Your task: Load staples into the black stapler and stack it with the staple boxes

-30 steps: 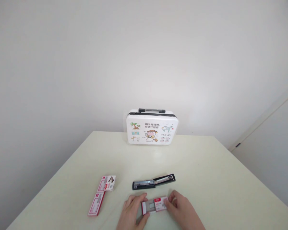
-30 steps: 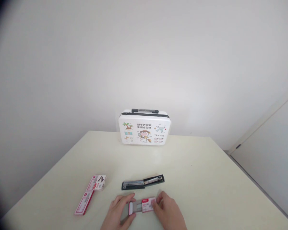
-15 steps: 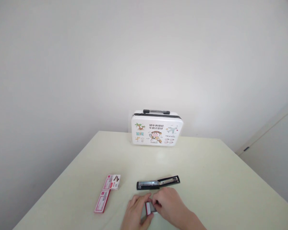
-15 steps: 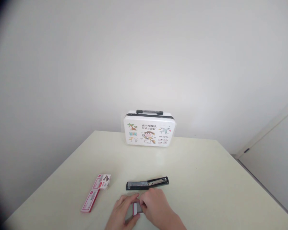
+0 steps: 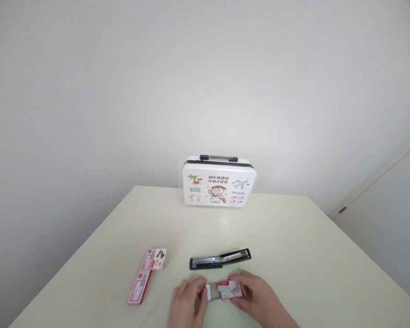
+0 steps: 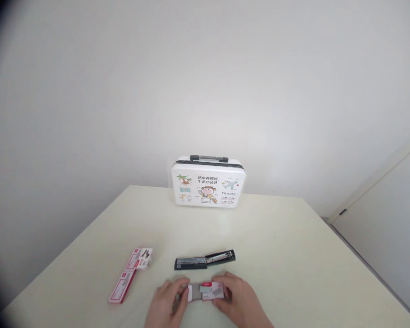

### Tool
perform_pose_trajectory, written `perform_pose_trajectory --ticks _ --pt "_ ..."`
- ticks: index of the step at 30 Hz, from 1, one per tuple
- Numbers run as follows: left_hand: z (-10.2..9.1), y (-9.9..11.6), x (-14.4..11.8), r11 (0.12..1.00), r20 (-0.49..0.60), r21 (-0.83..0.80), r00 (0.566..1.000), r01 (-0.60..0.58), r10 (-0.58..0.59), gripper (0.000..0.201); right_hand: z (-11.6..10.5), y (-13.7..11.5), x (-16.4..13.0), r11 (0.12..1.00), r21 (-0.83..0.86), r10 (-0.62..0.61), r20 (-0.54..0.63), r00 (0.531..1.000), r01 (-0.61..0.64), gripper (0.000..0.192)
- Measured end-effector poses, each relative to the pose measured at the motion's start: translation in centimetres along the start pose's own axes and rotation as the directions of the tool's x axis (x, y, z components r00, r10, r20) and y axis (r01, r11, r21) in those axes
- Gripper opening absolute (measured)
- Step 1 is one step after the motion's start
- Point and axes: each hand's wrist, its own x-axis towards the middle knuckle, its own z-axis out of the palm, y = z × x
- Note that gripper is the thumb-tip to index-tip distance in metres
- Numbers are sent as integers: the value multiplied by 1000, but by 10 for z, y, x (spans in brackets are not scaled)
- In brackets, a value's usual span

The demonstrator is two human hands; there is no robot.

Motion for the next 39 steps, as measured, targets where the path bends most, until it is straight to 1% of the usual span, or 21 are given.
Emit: perform_pose_trajectory --ticks 3,6,8,10,12,14,15,18,20,22,25,29,32,36,39 --pt "9 7 -1 999 42 -40 999 -7 8 21 4 -16 4 999 -39 -28 39 999 30 31" --pt "6 6 -1 996 72 -86 997 7 -1 23 6 -27 8 994 -101 -30 60 998 36 29" --pt "-2 0 3 998 35 -56 999 27 -25 23 6 -31 11 991 -135 -10 55 998 18 26" --pt "-11 -7 14 998 -45 0 997 59 -58 22 7 -35 13 988 -151 -9 46 999 16 20" --pt "-19 -14 28 993 -88 63 991 104 -98 33 9 -40 15 988 -154 -26 42 999 32 19" --pt "-23 -18 42 985 -51 108 991 132 -127 46 14 -45 18 987 -153 -43 36 998 48 20" --pt "-24 -20 48 984 -14 121 991 133 -133 47 18 -47 20 987 -151 -51 34 998 56 20" --pt "-26 -22 56 990 95 108 990 94 -105 33 30 -52 25 986 -139 -91 29 995 94 15" --pt "-29 -21 55 993 141 92 986 74 -87 28 37 -52 29 984 -137 -112 29 993 115 11" --pt "-31 -19 52 995 169 79 982 66 -79 26 43 -51 31 982 -141 -119 33 992 122 7" --pt "-34 -14 45 995 197 67 977 68 -80 26 46 -49 32 978 -147 -144 49 988 150 11" --pt "-35 -10 34 997 241 49 968 66 -76 25 38 -49 34 970 -124 -206 29 978 208 19" --pt "-36 -8 27 998 253 30 965 60 -66 27 27 -48 38 969 -171 -180 -2 984 177 21" --pt "-38 -5 26 997 264 24 962 69 -72 27 20 -46 43 950 -245 -184 71 980 196 19" --pt "-39 -3 29 997 265 33 961 70 -76 27 20 -48 43 946 -265 -173 81 982 188 22"
